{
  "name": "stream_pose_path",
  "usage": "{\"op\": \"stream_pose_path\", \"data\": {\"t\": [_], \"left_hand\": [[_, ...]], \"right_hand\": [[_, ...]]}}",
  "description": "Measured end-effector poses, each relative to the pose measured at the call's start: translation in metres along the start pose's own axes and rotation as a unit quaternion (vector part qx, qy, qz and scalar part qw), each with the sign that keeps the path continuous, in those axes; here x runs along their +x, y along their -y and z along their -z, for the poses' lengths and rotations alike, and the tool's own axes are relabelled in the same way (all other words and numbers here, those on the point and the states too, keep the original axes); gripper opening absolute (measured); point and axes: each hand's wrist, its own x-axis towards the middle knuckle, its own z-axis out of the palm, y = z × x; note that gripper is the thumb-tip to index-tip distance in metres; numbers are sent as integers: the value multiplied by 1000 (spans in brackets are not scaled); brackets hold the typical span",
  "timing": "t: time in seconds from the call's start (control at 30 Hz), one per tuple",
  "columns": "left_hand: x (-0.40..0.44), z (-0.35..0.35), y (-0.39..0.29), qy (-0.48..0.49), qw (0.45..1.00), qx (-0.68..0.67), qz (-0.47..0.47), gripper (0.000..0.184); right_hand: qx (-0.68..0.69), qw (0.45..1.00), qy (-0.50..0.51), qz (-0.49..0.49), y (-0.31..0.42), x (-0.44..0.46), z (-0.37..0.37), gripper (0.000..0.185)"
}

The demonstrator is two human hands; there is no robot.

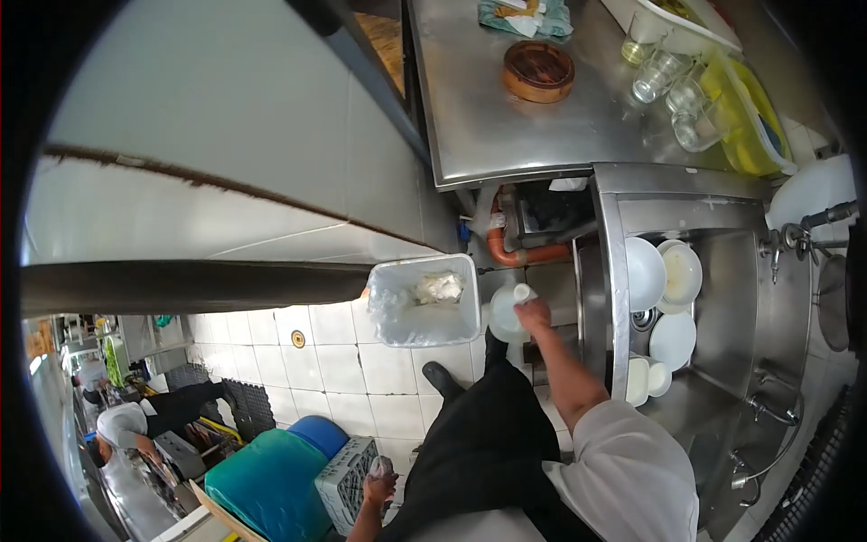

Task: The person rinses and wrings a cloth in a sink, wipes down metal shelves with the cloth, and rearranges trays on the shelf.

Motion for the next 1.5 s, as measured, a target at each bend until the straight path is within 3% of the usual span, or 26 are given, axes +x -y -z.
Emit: {"op": "stream_pose_path", "data": {"t": [0.03, 0.1, 0.13, 0.17, 0.23, 0.3, 0.37, 0.53, 0.57, 0.63, 0.7, 0.77, 0.8, 0.83, 0.9, 1.0, 1.07, 1.13, 1.23, 1.33, 1.37, 1.4, 1.47, 1.5], "left_hand": [[13, 3, 22, 15, 998, 33, -47, 25], [28, 11, 56, 92, 988, -120, -27, 26], [31, 16, 65, 150, 941, -301, 39, 24], [33, 19, 70, 201, 855, -467, 104, 23], [26, 15, 77, 102, 922, -368, 69, 15], [-5, 4, 41, 34, 983, -177, -39, 15], [-16, -3, 30, -21, 992, -46, -118, 15], [15, 7, 70, 1, 992, -84, -93, 14], [22, 12, 80, 21, 990, -90, -105, 15], [14, 14, 69, 12, 992, -95, -87, 17], [-18, 2, 10, -43, 994, -95, -30, 18], [-10, 1, 11, -2, 967, -253, -17, 20], [-3, 1, 13, 6, 972, -225, -61, 19], [7, 3, 19, 10, 974, -198, -105, 19], [16, 4, 12, 1, 982, -155, -107, 18], [13, -2, -17, -7, 989, -135, -64, 17], [14, -2, -29, -12, 990, -127, -62, 16], [14, -1, -36, -11, 991, -121, -62, 16], [17, -1, -47, -9, 992, -109, -64, 15], [23, 3, -61, 4, 993, -85, -78, 14], [26, 3, -60, 9, 985, -45, -166, 15], [28, 3, -67, 23, 984, -151, -91, 18], [44, 6, -67, 37, 976, -178, -123, 16], [39, 6, -75, 13, 978, -157, -134, 16]], "right_hand": [[-10, 1000, -7, 12, 3, 14, 13, 42], [-23, 998, -33, 39, 7, 41, 43, 44], [-25, 997, -53, 54, 12, 52, 59, 45], [12, 996, -83, 39, 25, 49, 85, 45], [44, 990, -135, 13, 36, 66, 116, 45], [70, 982, -174, -17, 43, 83, 140, 45], [112, 972, -200, -54, 58, 93, 163, 44], [132, 965, -203, -102, 54, 152, 165, 39], [-46, 987, -152, -27, 34, 194, 143, 33], [-9, 982, -188, -2, 41, 186, 134, 34], [25, 973, -228, 17, 52, 163, 129, 36], [85, 960, -264, 32, 56, 139, 124, 42], [122, 956, -265, 38, 55, 122, 118, 45], [150, 955, -253, 41, 51, 104, 107, 49], [162, 972, -169, 34, 40, 67, 72, 56], [43, 994, 72, 70, -18, 43, -30, 45], [50, 978, 201, 6, -37, -12, -60, 43], [30, 973, 228, -18, -43, -74, -48, 41], [-155, 938, 255, 176, -71, -91, -59, 37], [-48, 979, 176, 91, -74, -99, -27, 35], [-53, 975, 197, 91, -73, -91, -15, 33], [-58, 970, 217, 92, -72, -82, -3, 32], [-175, 956, 158, 177, -95, -29, -16, 30], [-112, 971, 136, 159, -88, -26, -5, 32]]}}
